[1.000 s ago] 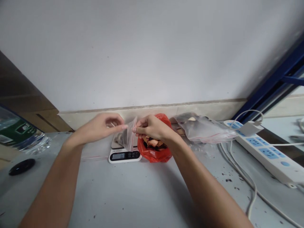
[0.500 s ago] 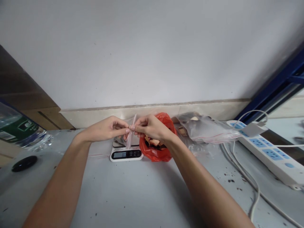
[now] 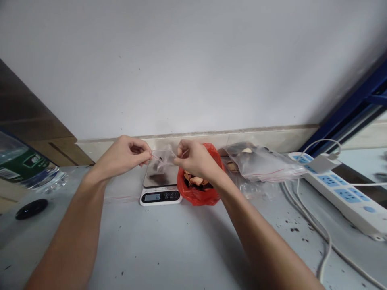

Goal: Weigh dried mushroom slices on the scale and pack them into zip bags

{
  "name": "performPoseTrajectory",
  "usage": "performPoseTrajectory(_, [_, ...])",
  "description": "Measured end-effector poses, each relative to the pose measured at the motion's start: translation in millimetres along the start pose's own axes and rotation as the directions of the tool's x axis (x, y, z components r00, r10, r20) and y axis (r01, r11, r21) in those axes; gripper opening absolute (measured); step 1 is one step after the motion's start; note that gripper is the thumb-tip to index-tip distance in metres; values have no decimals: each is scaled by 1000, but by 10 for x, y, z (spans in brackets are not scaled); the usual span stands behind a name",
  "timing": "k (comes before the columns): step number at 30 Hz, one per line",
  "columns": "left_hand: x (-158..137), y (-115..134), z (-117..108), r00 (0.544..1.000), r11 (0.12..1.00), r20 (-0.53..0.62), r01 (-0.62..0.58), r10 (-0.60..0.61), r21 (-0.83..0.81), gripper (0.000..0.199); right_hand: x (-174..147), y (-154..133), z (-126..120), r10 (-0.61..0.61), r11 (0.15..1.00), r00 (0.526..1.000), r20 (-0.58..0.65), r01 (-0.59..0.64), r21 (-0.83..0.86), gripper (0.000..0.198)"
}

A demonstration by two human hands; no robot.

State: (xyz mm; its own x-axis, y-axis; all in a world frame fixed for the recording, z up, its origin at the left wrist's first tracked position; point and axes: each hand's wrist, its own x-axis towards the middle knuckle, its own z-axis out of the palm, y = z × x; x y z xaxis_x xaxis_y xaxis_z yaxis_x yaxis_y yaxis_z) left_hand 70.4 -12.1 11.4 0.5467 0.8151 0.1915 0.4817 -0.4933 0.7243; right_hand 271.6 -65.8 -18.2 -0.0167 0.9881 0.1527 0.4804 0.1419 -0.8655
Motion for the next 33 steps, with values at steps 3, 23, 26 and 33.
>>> performPoseTrajectory(3, [-21,59,74,996,996,-22,-87,88,37,17,-15,-45,78,-143,986,982,-121,131,-104,11])
performPoseTrajectory(23, [219,-267,193,947,724,-172,82,-271,-685,62,-92,69,-611,-72,952,977,203,128,-279,68])
performPoseTrajectory(26, [266,-181,266,937,737,-241,25,-252,-676,57,-184,103,-877,51,913,936,348,97,-396,26])
performPoseTrajectory(33, [374,39,526,964,765,-246,-84,-100,-638,39,-317,91,-1105,134,863,953,272,23,-505,46])
